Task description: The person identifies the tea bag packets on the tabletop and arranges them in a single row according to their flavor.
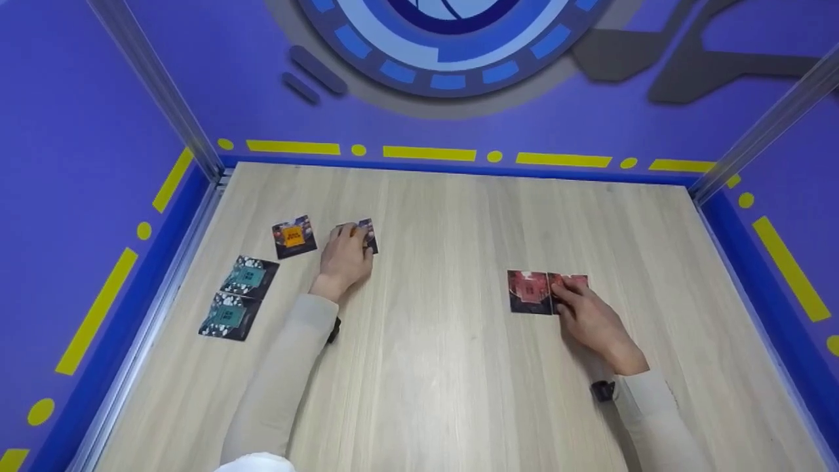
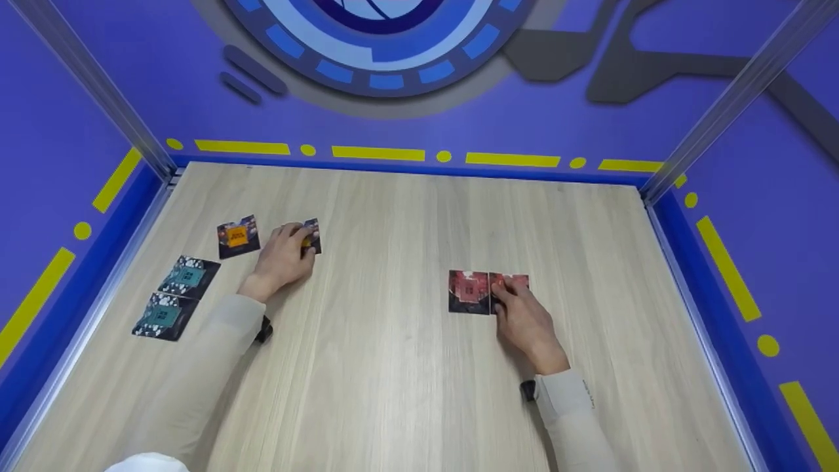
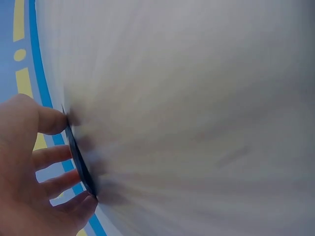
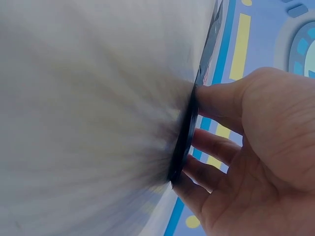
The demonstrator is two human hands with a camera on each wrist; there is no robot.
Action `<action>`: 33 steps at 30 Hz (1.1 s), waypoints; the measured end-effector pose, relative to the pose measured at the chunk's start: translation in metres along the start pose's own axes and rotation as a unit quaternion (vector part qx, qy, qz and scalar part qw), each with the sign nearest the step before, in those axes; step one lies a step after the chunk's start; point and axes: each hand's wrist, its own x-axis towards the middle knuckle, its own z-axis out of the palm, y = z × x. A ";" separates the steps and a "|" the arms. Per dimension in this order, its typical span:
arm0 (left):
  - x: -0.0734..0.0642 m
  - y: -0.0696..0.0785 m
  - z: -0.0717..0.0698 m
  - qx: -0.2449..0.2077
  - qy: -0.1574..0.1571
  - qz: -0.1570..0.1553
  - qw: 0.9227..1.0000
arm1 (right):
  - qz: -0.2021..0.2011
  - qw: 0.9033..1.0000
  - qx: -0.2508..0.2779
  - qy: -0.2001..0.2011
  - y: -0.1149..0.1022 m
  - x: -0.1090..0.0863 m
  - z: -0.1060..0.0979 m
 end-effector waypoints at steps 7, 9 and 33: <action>-0.010 0.011 0.003 -0.003 -0.013 0.016 1.000 | -0.007 1.000 -0.006 0.005 0.000 -0.002 0.002; -0.012 0.014 0.004 -0.002 -0.015 0.020 1.000 | -0.007 1.000 -0.008 0.006 -0.001 -0.002 0.002; -0.027 0.053 0.016 0.018 -0.010 0.090 0.996 | -0.020 0.998 -0.058 0.015 -0.004 -0.002 0.001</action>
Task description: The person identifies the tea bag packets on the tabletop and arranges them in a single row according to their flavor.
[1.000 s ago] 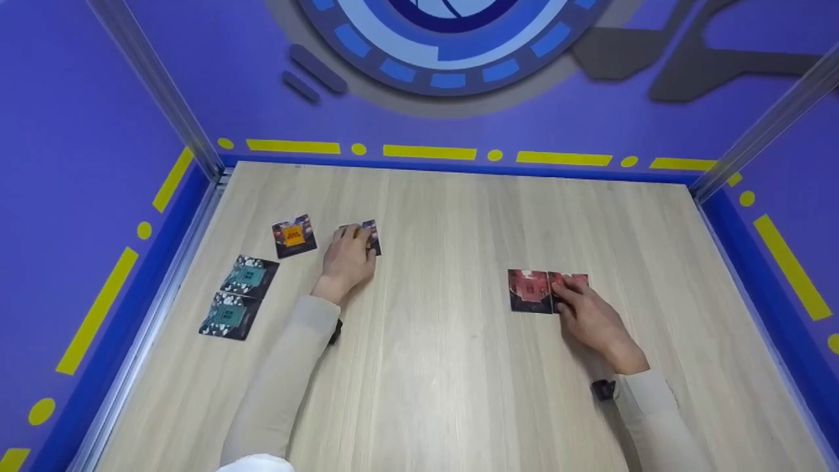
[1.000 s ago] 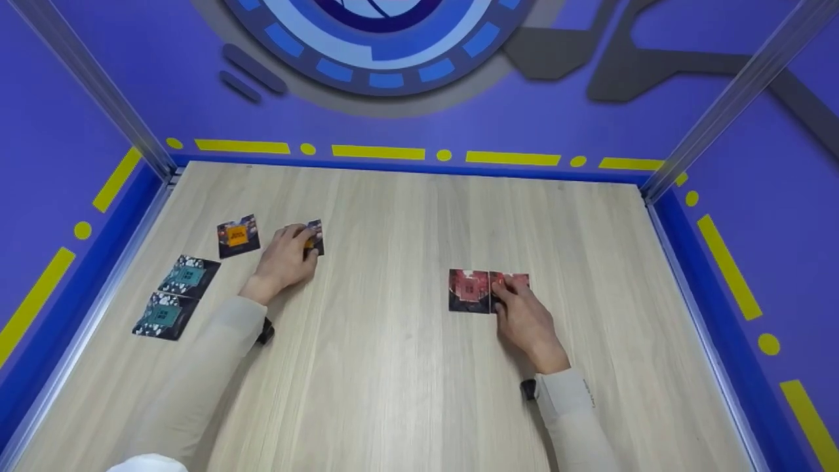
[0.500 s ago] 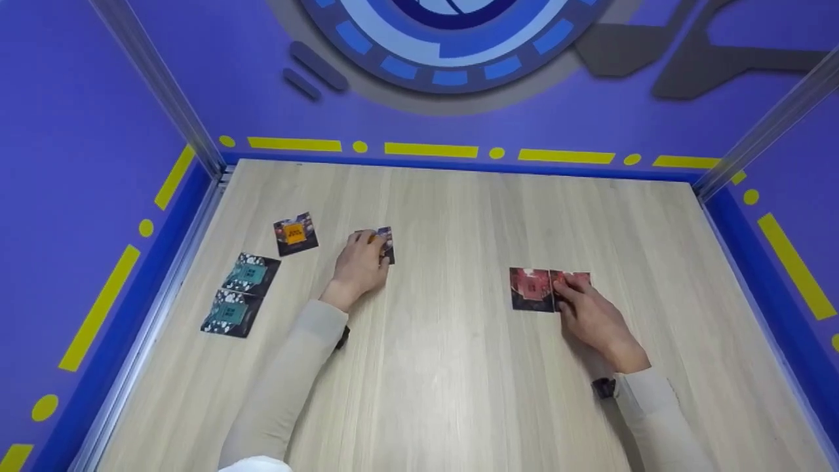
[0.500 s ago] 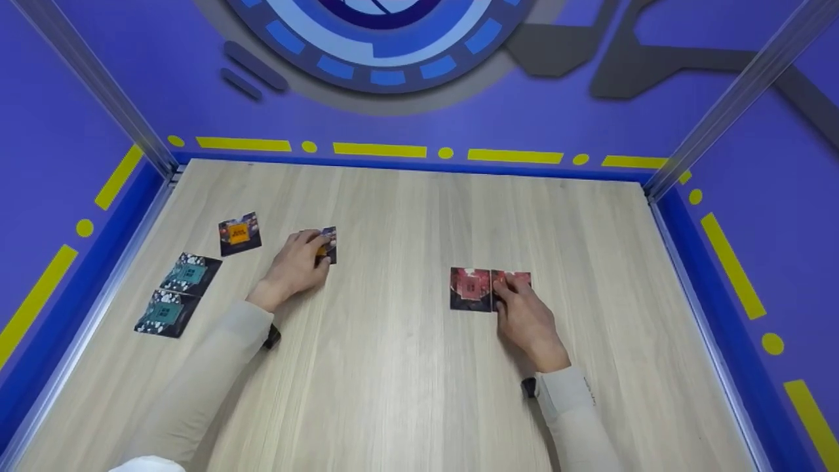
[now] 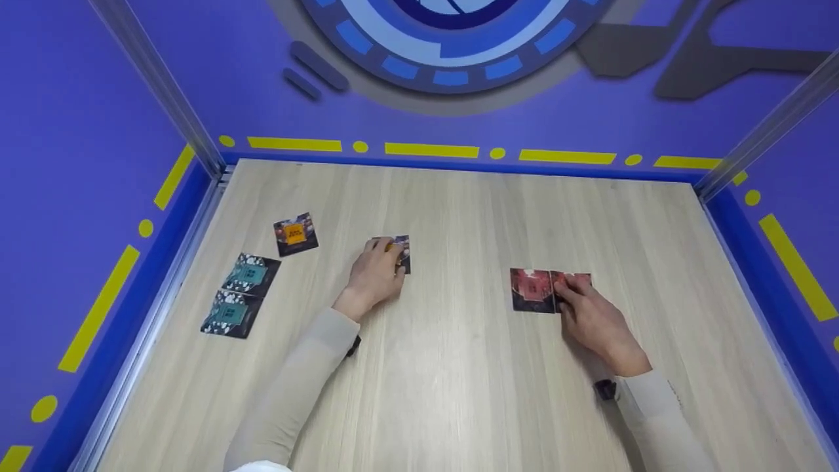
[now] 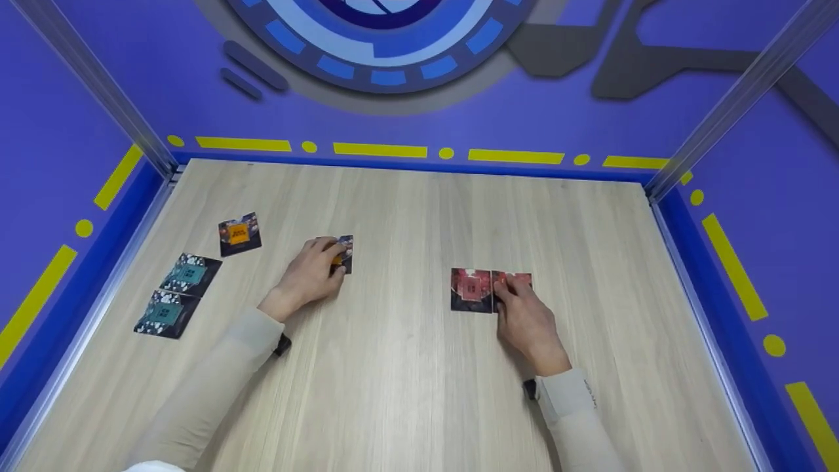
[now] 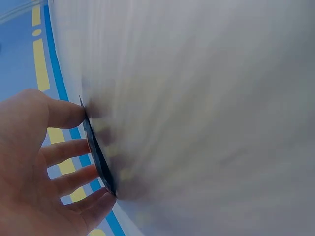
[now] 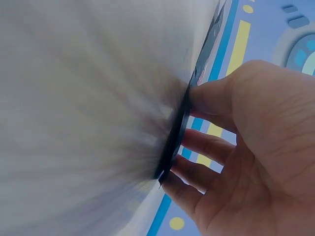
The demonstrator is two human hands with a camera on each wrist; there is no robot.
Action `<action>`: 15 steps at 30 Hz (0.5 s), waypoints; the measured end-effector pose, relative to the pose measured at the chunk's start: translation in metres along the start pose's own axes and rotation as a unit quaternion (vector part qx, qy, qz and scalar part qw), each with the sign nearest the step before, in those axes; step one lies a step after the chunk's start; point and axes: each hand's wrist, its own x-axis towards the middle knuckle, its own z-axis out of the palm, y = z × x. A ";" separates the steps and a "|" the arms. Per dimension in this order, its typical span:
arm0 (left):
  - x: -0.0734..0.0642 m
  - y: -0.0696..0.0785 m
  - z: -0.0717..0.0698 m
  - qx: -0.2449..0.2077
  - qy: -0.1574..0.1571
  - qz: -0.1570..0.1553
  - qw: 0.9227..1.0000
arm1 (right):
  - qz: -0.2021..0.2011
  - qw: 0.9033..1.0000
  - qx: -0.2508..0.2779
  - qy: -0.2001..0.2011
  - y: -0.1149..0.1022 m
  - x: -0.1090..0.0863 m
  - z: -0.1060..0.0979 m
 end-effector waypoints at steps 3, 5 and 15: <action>-0.001 0.007 0.003 0.000 -0.006 0.001 1.000 | 0.005 1.000 -0.002 -0.002 0.000 0.000 0.001; -0.001 0.012 0.005 0.002 -0.012 0.002 1.000 | 0.008 1.000 -0.003 -0.003 0.000 0.000 0.001; -0.001 0.038 0.012 0.021 -0.034 0.020 0.999 | 0.009 1.000 0.005 -0.004 0.000 0.001 0.002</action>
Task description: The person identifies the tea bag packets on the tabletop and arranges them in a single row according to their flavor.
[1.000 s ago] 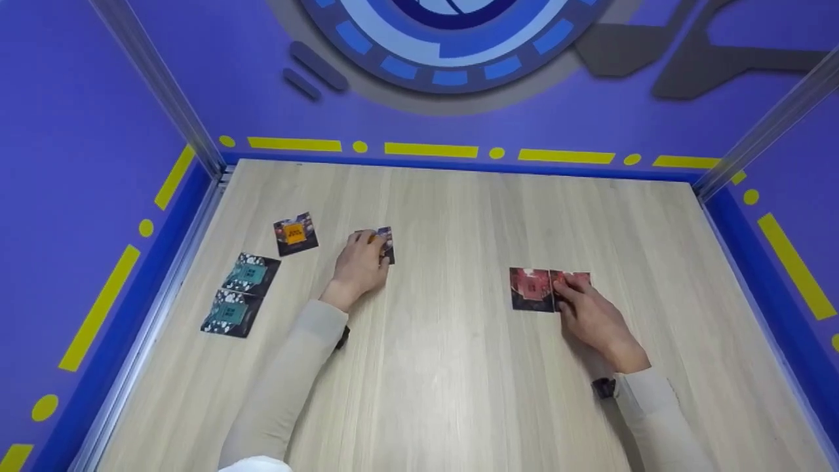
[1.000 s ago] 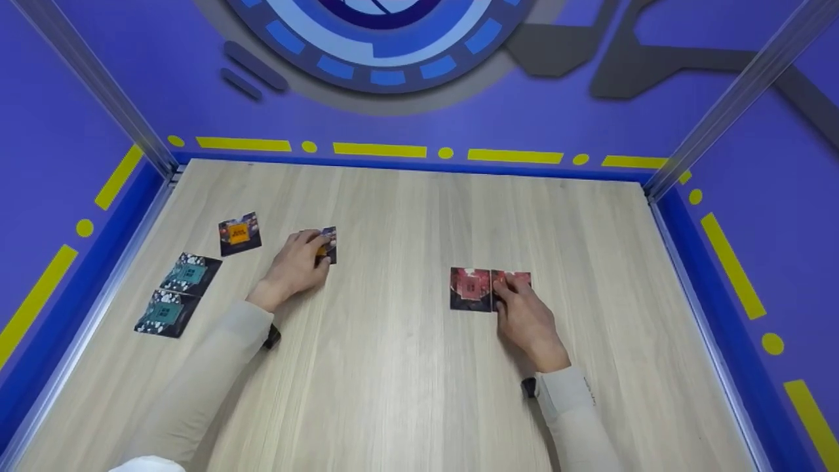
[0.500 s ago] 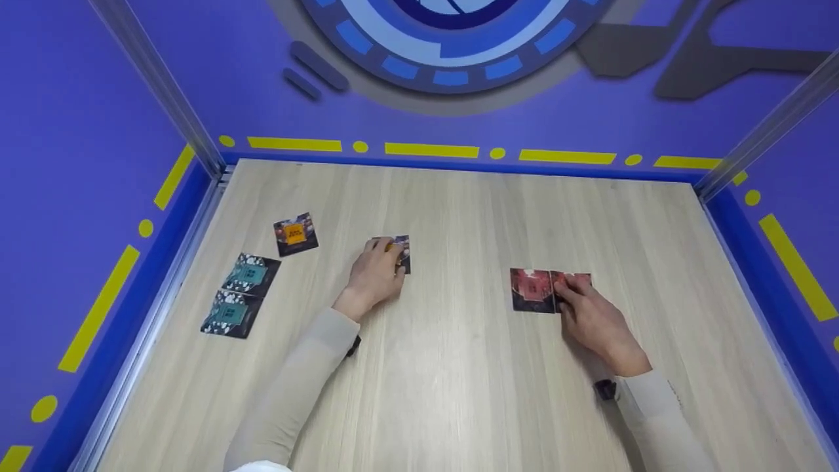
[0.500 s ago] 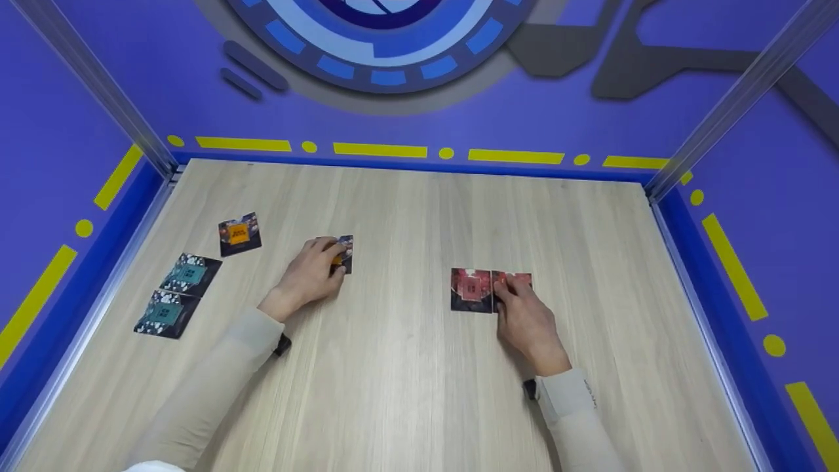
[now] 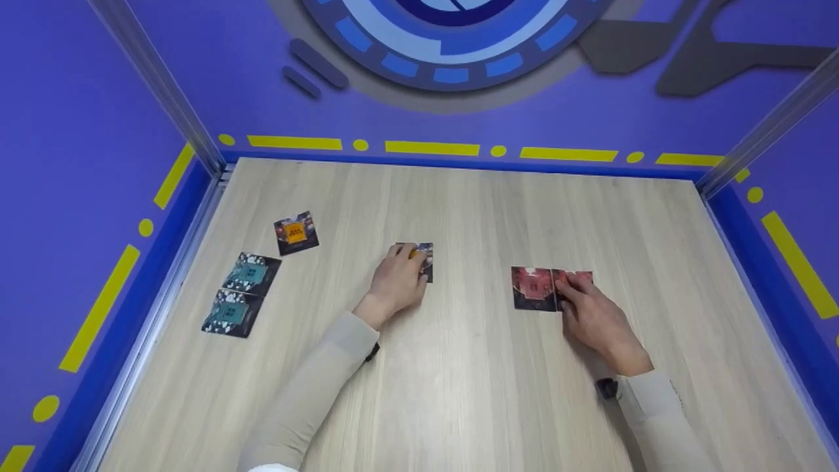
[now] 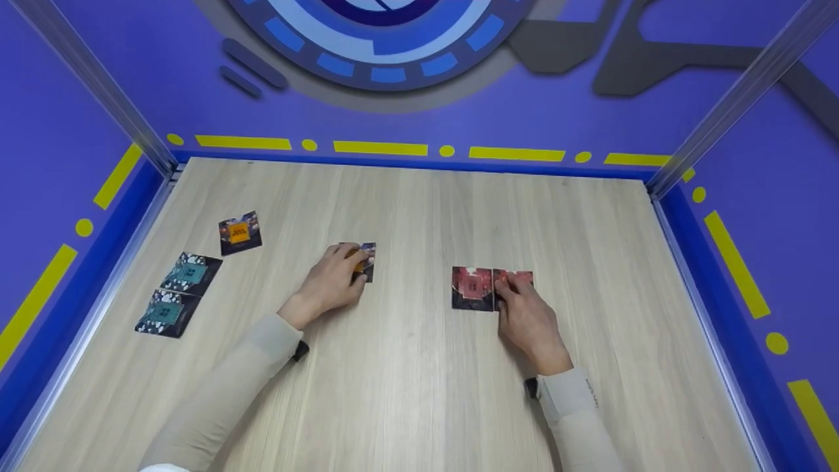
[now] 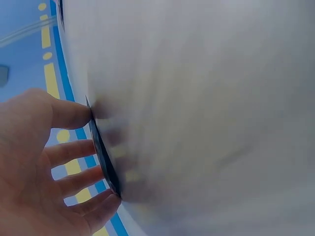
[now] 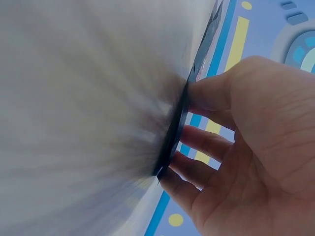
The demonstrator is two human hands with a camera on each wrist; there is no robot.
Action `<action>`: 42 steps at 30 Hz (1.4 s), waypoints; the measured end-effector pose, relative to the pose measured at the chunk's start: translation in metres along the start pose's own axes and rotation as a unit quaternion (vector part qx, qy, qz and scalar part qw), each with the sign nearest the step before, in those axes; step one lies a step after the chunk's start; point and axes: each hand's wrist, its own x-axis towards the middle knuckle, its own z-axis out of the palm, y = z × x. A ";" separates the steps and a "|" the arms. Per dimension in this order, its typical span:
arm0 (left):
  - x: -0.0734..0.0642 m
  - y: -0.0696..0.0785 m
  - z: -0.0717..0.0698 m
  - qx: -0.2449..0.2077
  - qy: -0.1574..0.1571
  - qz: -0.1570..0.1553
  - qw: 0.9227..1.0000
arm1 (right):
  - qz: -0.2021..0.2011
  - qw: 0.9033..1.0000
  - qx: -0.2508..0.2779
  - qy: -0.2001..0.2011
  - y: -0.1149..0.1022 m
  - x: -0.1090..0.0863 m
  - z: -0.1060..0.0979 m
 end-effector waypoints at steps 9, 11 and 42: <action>0.001 0.031 0.010 0.027 -0.015 0.039 0.999 | 0.004 1.000 0.005 -0.001 0.002 -0.001 0.000; 0.001 0.038 0.012 0.036 -0.020 0.040 0.998 | 0.003 1.000 0.007 0.000 0.002 -0.001 0.000; 0.014 0.109 0.033 0.081 -0.039 0.083 0.992 | -0.006 1.000 0.023 0.000 0.005 -0.001 -0.001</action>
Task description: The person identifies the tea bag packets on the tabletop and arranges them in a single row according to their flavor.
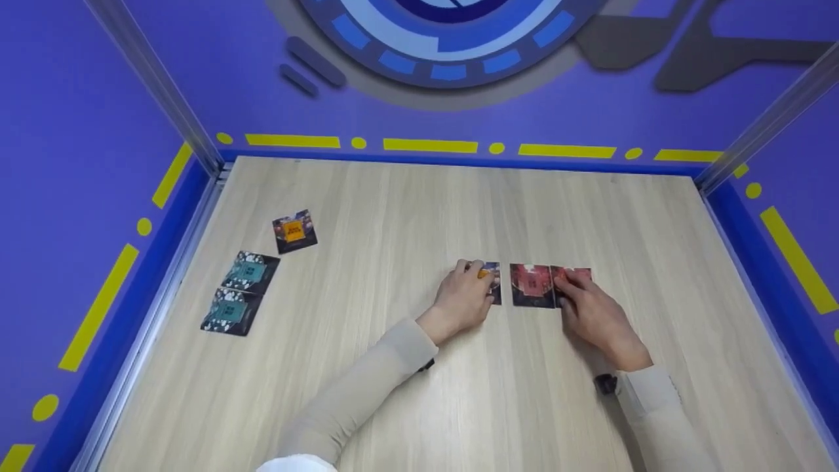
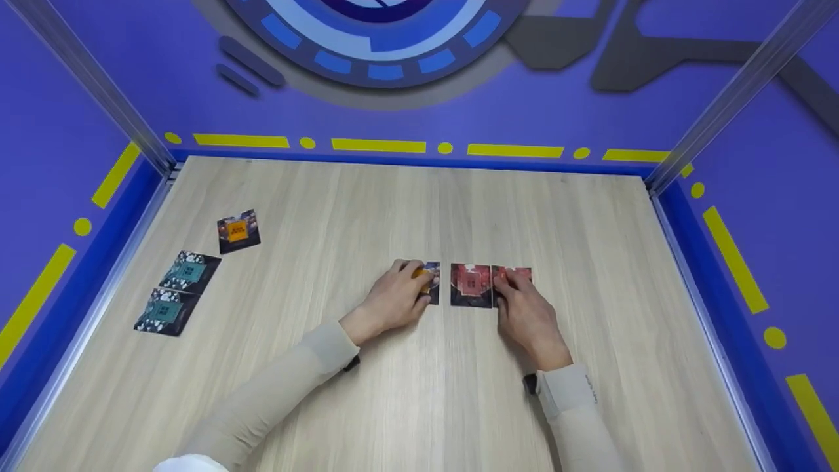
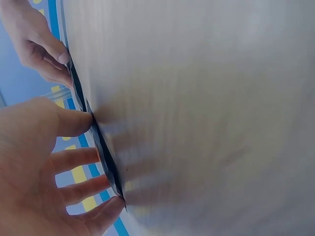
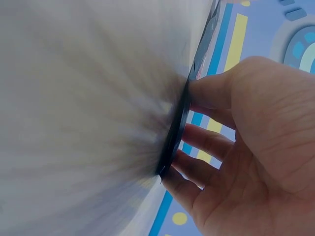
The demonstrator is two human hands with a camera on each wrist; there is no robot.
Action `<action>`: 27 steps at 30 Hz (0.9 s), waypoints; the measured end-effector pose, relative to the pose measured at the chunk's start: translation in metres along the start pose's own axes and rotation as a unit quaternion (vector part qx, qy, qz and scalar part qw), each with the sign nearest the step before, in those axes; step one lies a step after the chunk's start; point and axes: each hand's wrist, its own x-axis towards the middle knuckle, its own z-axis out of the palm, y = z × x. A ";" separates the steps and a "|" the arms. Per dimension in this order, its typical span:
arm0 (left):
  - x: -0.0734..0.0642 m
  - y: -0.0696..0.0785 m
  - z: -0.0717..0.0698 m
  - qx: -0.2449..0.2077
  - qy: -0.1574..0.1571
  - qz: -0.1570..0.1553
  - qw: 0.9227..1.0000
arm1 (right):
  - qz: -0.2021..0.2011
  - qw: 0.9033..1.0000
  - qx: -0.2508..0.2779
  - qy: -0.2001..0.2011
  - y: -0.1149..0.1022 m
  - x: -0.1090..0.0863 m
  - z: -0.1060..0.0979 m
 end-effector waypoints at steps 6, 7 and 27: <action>0.007 0.003 0.000 -0.007 0.006 0.003 1.000 | -0.008 1.000 0.002 0.018 0.001 0.001 0.001; 0.008 0.003 0.000 -0.006 0.006 0.005 1.000 | -0.007 1.000 0.001 0.018 0.001 0.001 0.002; 0.013 0.006 0.000 -0.017 0.012 0.004 1.000 | -0.006 1.000 0.000 0.011 0.002 0.001 0.002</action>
